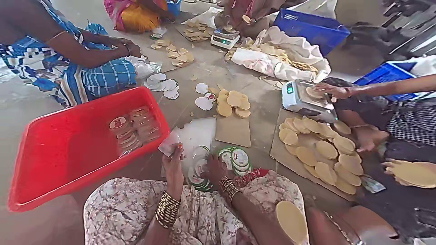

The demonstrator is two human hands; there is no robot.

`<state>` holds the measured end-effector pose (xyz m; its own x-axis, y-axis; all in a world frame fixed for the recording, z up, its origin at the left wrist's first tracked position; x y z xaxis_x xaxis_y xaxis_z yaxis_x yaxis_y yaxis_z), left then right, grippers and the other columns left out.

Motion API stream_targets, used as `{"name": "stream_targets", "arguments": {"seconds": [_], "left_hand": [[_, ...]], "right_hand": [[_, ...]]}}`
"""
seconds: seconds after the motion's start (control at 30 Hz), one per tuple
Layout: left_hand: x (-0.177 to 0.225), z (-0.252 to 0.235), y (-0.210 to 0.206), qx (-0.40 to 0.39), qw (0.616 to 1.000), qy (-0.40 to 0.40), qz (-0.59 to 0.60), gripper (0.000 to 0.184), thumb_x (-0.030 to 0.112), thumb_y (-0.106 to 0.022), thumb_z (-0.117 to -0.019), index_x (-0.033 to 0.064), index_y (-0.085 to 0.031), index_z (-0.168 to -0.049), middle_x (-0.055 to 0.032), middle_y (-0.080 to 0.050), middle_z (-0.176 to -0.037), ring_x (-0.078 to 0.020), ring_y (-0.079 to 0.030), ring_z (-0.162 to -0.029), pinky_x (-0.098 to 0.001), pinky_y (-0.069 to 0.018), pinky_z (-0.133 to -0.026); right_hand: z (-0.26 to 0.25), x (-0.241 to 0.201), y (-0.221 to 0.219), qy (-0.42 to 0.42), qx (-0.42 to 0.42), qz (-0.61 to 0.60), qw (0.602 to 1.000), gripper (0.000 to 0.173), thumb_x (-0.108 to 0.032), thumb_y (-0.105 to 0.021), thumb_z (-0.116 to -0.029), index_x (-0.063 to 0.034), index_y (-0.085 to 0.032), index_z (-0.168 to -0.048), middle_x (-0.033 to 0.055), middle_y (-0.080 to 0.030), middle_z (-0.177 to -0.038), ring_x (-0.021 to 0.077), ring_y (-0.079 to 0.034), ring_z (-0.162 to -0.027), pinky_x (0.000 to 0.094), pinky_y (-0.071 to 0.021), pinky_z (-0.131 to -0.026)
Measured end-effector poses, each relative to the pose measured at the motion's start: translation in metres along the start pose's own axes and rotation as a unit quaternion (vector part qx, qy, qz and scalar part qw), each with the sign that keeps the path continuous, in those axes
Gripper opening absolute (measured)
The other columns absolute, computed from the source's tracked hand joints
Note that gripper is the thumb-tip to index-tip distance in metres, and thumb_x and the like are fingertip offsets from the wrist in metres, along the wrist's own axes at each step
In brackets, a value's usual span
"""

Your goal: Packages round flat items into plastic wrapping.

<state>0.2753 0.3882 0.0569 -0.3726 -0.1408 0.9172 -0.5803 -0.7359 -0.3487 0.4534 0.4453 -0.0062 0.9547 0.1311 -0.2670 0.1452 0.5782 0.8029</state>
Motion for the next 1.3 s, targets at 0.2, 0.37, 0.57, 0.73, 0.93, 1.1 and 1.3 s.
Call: {"name": "stream_targets", "arguments": {"seconds": [0.2,0.37,0.57,0.73,0.93,1.1,1.3], "left_hand": [[0.0,-0.002,-0.006,-0.008,1.0,0.011,0.023,0.007,-0.002,-0.065,-0.0941,-0.0006,-0.066,-0.101,-0.003,-0.067,-0.077,-0.0091,-0.06,-0.061,-0.0227,-0.0541,-0.059],[0.005,-0.001,-0.006,0.006,1.0,0.008,0.015,0.009,-0.002,-0.065,-0.0947,-0.0017,-0.064,-0.104,-0.0028,-0.067,-0.077,-0.0085,-0.061,-0.062,-0.0222,-0.0544,-0.061],[0.012,-0.001,-0.005,0.024,0.999,-0.011,0.034,0.005,-0.005,-0.063,-0.0946,-0.0006,-0.065,-0.098,-0.0005,-0.066,-0.073,-0.0057,-0.059,-0.059,-0.0201,-0.0535,-0.06],[0.013,0.0,-0.004,0.025,0.999,-0.014,0.029,0.005,-0.003,-0.063,-0.095,-0.0001,-0.067,-0.096,0.0003,-0.065,-0.072,-0.0055,-0.058,-0.059,-0.0193,-0.0522,-0.059],[0.011,-0.001,-0.004,0.028,0.999,-0.006,0.021,0.005,-0.002,-0.064,-0.0954,-0.0003,-0.064,-0.101,-0.0002,-0.065,-0.075,-0.0058,-0.059,-0.061,-0.0201,-0.053,-0.06],[0.013,0.002,-0.003,0.031,0.999,-0.01,0.033,0.004,-0.003,-0.063,-0.0953,-0.0006,-0.066,-0.097,0.0,-0.066,-0.072,-0.0051,-0.058,-0.058,-0.0193,-0.0521,-0.058],[0.013,0.0,-0.001,0.03,0.999,-0.012,0.029,0.004,-0.003,-0.063,-0.0958,-0.0015,-0.066,-0.098,-0.0012,-0.065,-0.073,-0.0065,-0.058,-0.059,-0.0202,-0.0529,-0.059]], "right_hand": [[-0.006,0.003,0.008,0.002,-0.022,-0.093,0.995,0.055,-0.025,-0.067,-0.0972,-0.0033,-0.051,-0.145,0.0254,-0.064,-0.13,0.0416,-0.06,-0.124,0.059,-0.0448,-0.106],[0.002,-0.002,0.031,0.089,0.066,-0.286,0.952,0.028,-0.019,-0.063,-0.0999,0.0025,-0.066,-0.119,0.0163,-0.071,-0.092,0.0277,-0.069,-0.082,0.0472,-0.056,-0.081],[-0.012,0.004,0.017,0.083,0.011,-0.229,0.97,0.05,-0.024,-0.064,-0.1003,0.0016,-0.054,-0.142,0.0205,-0.068,-0.122,0.0332,-0.068,-0.11,0.0514,-0.0527,-0.099],[-0.008,0.003,-0.005,0.025,-0.012,-0.011,1.0,0.078,-0.026,-0.085,-0.082,-0.001,-0.049,-0.146,0.0272,-0.043,-0.152,0.0469,-0.046,-0.137,0.0604,-0.0458,-0.106],[-0.005,0.0,-0.005,0.025,-0.004,-0.011,1.0,0.082,-0.038,-0.085,-0.082,-0.0013,-0.049,-0.146,0.0254,-0.044,-0.152,0.0451,-0.044,-0.139,0.0611,-0.0416,-0.108],[0.0,-0.01,-0.008,0.07,0.042,0.021,0.996,0.062,-0.037,-0.07,-0.0949,-0.0026,-0.055,-0.145,0.0238,-0.05,-0.148,0.0432,-0.046,-0.137,0.0601,-0.04,-0.11],[-0.001,-0.009,-0.004,0.067,0.032,-0.029,0.997,0.037,-0.027,-0.051,-0.106,-0.0041,-0.066,-0.131,0.0205,-0.064,-0.132,0.0384,-0.06,-0.126,0.0563,-0.047,-0.105]]}}
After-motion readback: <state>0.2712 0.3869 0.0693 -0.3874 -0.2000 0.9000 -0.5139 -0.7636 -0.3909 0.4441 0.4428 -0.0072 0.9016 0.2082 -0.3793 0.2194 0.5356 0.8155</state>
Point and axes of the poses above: each hand's wrist, its own z-axis away from the middle knuckle, its own y-axis out of the back of the hand, x = y × z, the point moved 6 cm from there along -z, towards the middle knuckle
